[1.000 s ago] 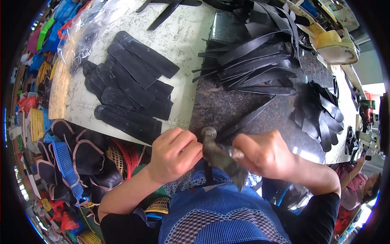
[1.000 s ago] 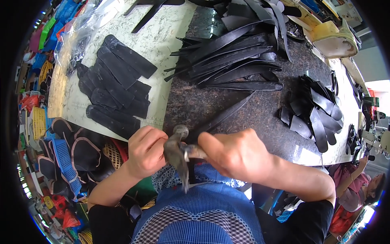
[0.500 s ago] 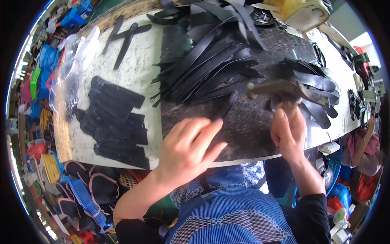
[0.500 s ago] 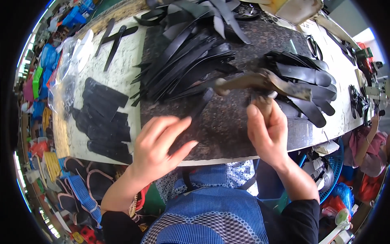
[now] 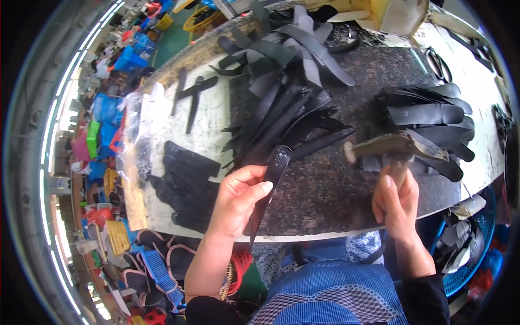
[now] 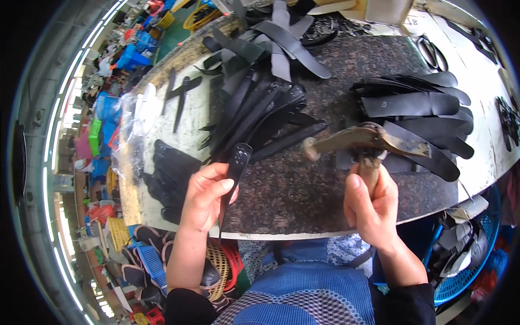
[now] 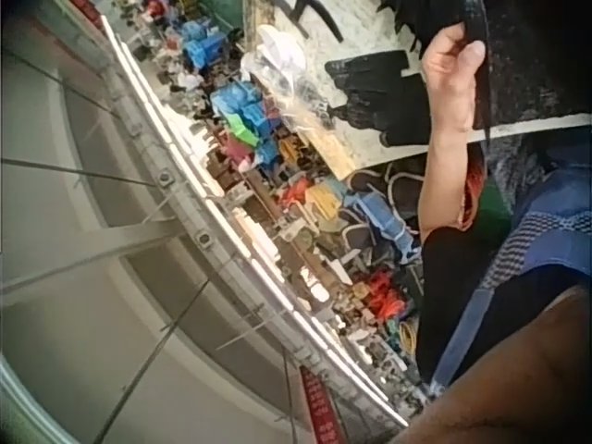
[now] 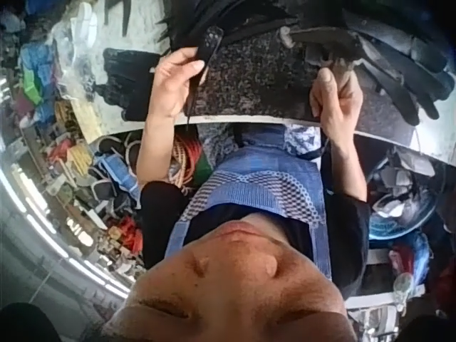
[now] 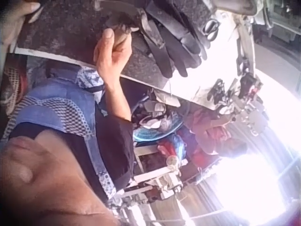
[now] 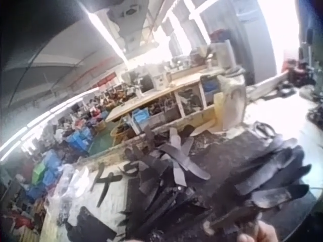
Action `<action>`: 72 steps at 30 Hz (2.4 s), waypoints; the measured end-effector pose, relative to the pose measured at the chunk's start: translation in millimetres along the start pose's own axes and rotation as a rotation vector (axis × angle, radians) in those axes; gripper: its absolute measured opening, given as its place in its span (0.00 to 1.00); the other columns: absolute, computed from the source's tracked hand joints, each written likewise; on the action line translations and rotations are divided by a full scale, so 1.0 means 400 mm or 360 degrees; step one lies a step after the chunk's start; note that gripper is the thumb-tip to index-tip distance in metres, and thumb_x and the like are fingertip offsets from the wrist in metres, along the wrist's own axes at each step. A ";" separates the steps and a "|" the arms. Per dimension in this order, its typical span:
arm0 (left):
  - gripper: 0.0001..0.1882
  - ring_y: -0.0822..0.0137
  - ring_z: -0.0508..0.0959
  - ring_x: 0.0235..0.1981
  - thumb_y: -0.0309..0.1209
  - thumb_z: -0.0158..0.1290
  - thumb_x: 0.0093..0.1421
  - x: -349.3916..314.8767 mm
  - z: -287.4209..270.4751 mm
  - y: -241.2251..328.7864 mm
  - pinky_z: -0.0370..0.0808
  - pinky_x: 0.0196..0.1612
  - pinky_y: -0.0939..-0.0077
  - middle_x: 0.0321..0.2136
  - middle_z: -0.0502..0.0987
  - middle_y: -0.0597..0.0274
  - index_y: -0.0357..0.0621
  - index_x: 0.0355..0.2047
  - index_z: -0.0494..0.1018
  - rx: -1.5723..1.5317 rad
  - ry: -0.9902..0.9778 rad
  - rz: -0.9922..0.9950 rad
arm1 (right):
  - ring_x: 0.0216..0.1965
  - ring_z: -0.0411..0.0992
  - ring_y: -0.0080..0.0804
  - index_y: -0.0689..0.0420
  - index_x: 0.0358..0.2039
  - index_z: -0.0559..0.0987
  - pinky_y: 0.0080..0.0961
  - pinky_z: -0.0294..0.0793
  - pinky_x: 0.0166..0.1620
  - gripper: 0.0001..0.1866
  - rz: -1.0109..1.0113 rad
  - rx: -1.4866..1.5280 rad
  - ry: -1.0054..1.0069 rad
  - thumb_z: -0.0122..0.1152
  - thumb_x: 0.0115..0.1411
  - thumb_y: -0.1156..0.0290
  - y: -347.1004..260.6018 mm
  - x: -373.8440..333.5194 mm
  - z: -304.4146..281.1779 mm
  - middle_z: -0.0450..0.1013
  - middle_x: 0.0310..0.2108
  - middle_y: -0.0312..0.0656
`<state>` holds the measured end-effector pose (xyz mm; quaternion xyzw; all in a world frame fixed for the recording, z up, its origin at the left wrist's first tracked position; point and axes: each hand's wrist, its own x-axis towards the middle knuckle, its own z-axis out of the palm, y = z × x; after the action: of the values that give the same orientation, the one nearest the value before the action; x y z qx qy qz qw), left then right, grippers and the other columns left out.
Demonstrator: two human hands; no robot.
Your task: Hammering leather or synthetic straps on a stone block to prepare them for shoe assembly.
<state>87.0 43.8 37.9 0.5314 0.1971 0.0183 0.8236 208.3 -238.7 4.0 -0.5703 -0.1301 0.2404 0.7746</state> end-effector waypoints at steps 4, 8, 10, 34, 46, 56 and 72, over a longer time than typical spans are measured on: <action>0.14 0.75 0.79 0.32 0.21 0.58 0.64 -0.041 -0.014 0.001 0.77 0.39 0.81 0.36 0.82 0.61 0.34 0.50 0.77 -0.0072 0.0033 -0.0101 | 0.13 0.62 0.14 0.59 0.41 0.68 0.12 0.61 0.18 0.09 -0.0042 -0.0015 -0.0030 0.52 0.74 0.67 0.005 0.003 0.002 0.66 0.18 0.29; 0.15 0.75 0.79 0.32 0.21 0.59 0.64 -0.064 0.001 0.010 0.77 0.39 0.82 0.36 0.82 0.61 0.34 0.51 0.77 -0.0001 0.0045 -0.0062 | 0.13 0.62 0.13 0.57 0.40 0.68 0.12 0.60 0.18 0.09 -0.0048 -0.0062 -0.0042 0.54 0.73 0.66 0.003 0.006 0.006 0.65 0.18 0.29; 0.16 0.75 0.80 0.33 0.20 0.58 0.64 -0.069 0.008 0.013 0.77 0.40 0.82 0.37 0.82 0.60 0.32 0.52 0.76 0.0287 0.0096 0.0044 | 0.13 0.62 0.13 0.57 0.40 0.67 0.11 0.59 0.18 0.09 -0.0054 -0.0068 -0.0053 0.55 0.73 0.66 0.004 0.007 0.004 0.65 0.18 0.28; 0.20 0.68 0.76 0.36 0.26 0.57 0.54 -0.057 0.055 -0.069 0.76 0.36 0.79 0.37 0.74 0.60 0.37 0.49 0.79 0.2720 -0.0710 0.1403 | 0.17 0.74 0.48 0.58 0.33 0.70 0.41 0.69 0.20 0.14 -0.0357 -0.1883 -0.1074 0.66 0.63 0.66 -0.126 0.032 0.050 0.69 0.14 0.44; 0.13 0.61 0.79 0.37 0.26 0.59 0.49 -0.053 0.049 -0.074 0.79 0.36 0.72 0.40 0.77 0.55 0.37 0.37 0.80 0.2626 -0.0748 0.1345 | 0.15 0.73 0.50 0.60 0.36 0.70 0.42 0.68 0.18 0.13 -0.0049 -0.1884 -0.1157 0.66 0.64 0.66 -0.165 0.029 0.088 0.68 0.13 0.47; 0.26 0.57 0.75 0.45 0.22 0.57 0.50 -0.057 0.000 -0.009 0.73 0.46 0.64 0.44 0.72 0.55 0.40 0.53 0.78 0.2577 -0.0964 0.1100 | 0.13 0.73 0.34 0.59 0.35 0.70 0.32 0.67 0.14 0.12 -0.0309 -0.1900 -0.1123 0.66 0.58 0.72 -0.128 -0.015 0.061 0.70 0.15 0.38; 0.12 0.63 0.77 0.29 0.18 0.65 0.51 0.087 0.003 0.140 0.75 0.29 0.71 0.31 0.80 0.61 0.40 0.37 0.85 0.2305 0.0239 0.2433 | 0.14 0.58 0.14 0.54 0.35 0.66 0.14 0.59 0.17 0.12 0.0104 -0.0351 -0.0053 0.48 0.76 0.63 -0.003 -0.031 -0.004 0.61 0.18 0.28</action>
<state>129.4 75.4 77.0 0.8765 -0.1760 0.4433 0.0649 198.8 -247.0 5.7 -0.6519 -0.1498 0.2592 0.6967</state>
